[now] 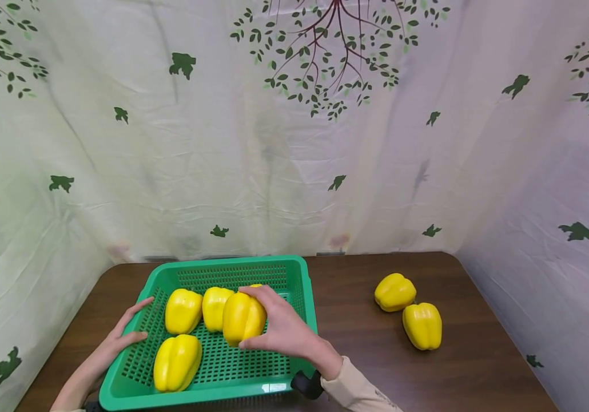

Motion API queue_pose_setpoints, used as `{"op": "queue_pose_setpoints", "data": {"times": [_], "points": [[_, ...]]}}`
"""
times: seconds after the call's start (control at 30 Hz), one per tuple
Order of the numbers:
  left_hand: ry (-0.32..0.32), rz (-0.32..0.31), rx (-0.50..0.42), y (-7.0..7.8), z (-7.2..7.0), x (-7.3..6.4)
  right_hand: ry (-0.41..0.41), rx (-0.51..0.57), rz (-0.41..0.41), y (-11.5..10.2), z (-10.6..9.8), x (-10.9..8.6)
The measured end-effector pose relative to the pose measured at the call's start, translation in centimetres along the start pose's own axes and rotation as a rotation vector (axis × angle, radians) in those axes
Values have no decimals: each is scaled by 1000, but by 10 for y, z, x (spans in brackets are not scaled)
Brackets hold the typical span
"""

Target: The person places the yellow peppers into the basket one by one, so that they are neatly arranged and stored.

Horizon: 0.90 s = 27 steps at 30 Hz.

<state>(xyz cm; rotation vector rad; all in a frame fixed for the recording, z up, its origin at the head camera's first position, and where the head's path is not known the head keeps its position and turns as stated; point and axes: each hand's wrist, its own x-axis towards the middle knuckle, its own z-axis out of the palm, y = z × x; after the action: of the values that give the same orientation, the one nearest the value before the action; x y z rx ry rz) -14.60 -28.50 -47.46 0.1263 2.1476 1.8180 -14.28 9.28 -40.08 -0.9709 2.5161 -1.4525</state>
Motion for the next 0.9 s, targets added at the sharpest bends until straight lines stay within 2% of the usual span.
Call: {"op": "queue_pose_setpoints", "data": {"times": [0.3, 0.5, 0.9], "points": [[32, 0, 49, 0, 0, 2, -71, 20, 8, -5, 24, 7], [27, -9, 38, 0, 0, 2, -101, 15, 28, -7, 38, 9], [25, -3, 39, 0, 0, 1, -111, 2, 76, -12, 59, 12]]}}
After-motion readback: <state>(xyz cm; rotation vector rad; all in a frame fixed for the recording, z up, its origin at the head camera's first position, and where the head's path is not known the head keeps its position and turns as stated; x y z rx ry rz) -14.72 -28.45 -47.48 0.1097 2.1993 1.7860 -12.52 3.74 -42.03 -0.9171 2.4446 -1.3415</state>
